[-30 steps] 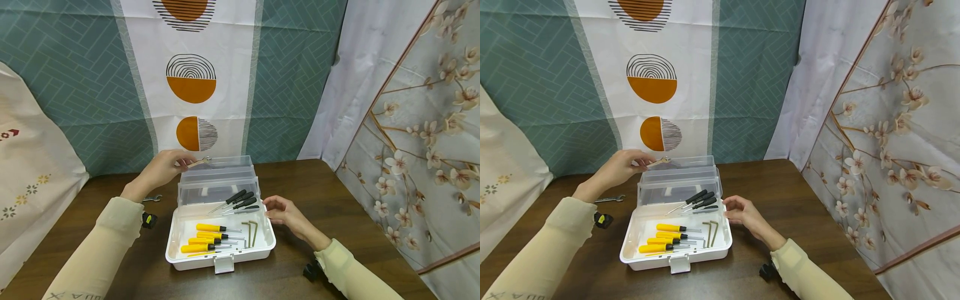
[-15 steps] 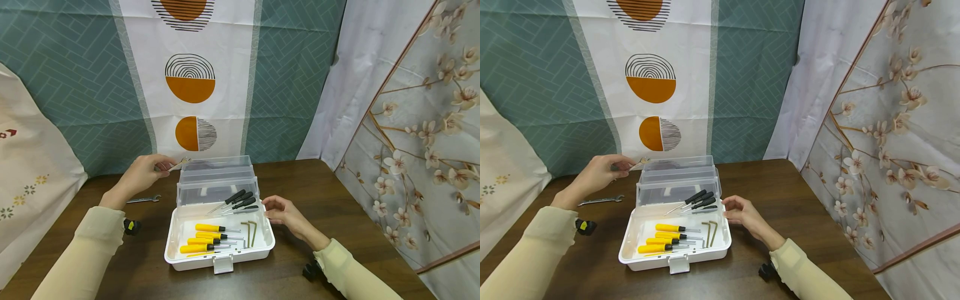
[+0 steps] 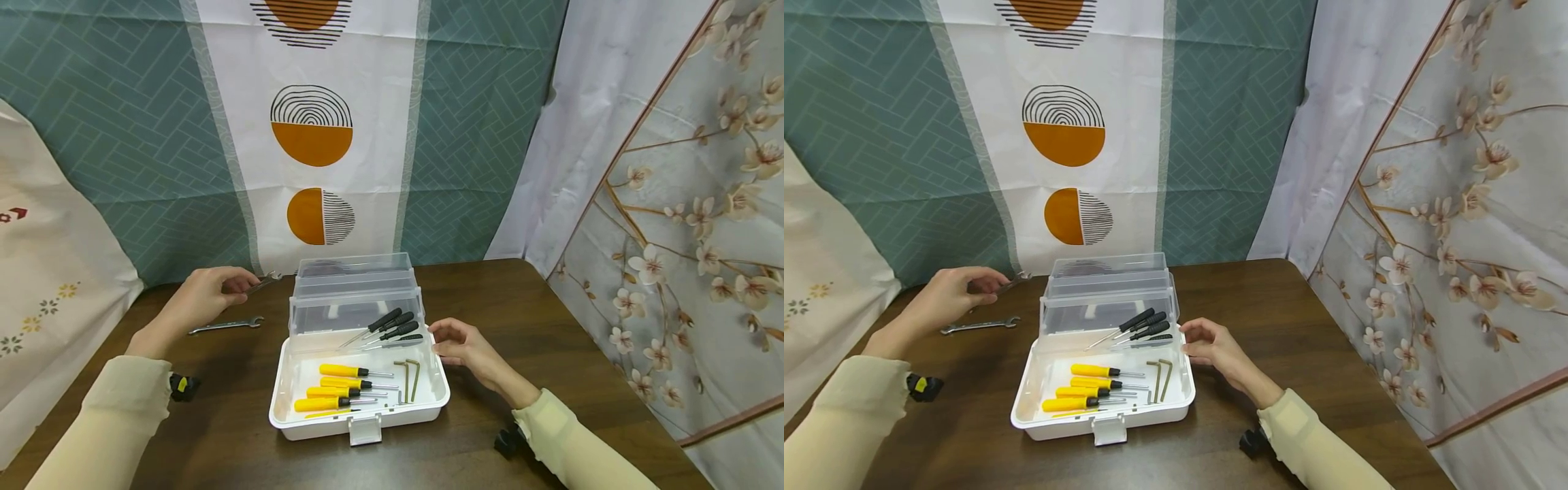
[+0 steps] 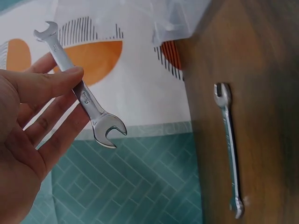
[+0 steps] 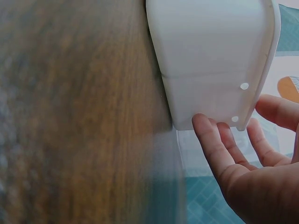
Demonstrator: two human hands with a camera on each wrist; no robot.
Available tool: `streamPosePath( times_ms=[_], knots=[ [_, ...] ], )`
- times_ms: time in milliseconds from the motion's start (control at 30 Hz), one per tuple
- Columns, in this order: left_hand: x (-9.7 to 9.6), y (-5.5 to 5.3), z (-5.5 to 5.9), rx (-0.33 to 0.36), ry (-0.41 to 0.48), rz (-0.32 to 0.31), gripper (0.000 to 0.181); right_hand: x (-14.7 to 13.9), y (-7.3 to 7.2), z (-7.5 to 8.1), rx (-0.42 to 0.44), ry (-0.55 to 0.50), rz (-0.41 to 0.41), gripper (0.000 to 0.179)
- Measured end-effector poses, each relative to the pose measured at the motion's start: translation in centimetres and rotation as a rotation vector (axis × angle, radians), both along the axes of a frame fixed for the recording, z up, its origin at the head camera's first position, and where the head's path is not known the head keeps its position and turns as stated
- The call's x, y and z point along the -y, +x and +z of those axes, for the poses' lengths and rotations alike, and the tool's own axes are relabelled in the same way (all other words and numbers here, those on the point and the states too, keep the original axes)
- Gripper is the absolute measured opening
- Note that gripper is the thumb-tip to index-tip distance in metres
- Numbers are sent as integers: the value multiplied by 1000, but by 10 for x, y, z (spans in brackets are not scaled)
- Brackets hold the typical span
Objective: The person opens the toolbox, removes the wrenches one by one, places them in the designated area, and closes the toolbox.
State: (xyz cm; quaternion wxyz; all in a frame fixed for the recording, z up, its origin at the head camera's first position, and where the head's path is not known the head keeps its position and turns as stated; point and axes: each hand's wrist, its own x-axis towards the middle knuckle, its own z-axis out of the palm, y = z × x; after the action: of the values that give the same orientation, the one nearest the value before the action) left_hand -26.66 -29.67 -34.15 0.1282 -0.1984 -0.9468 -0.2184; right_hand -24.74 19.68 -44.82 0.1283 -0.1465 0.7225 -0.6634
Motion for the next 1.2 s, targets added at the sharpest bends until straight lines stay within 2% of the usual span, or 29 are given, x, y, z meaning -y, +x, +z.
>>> streamPosePath(
  times_ms=[433,700,900,1200],
  knots=[
    [15,5,-20,73,2,15,28,0,1,1,-6,-6,17,43],
    [27,4,-38,59,-36,-12,31,-2,1,0,-13,-10,26,45],
    [38,3,-51,83,-45,4,32,-2,0,0,-10,5,12,43],
    [55,1,-69,130,-103,29,32,-1,1,1,-2,-2,10,42]
  ],
)
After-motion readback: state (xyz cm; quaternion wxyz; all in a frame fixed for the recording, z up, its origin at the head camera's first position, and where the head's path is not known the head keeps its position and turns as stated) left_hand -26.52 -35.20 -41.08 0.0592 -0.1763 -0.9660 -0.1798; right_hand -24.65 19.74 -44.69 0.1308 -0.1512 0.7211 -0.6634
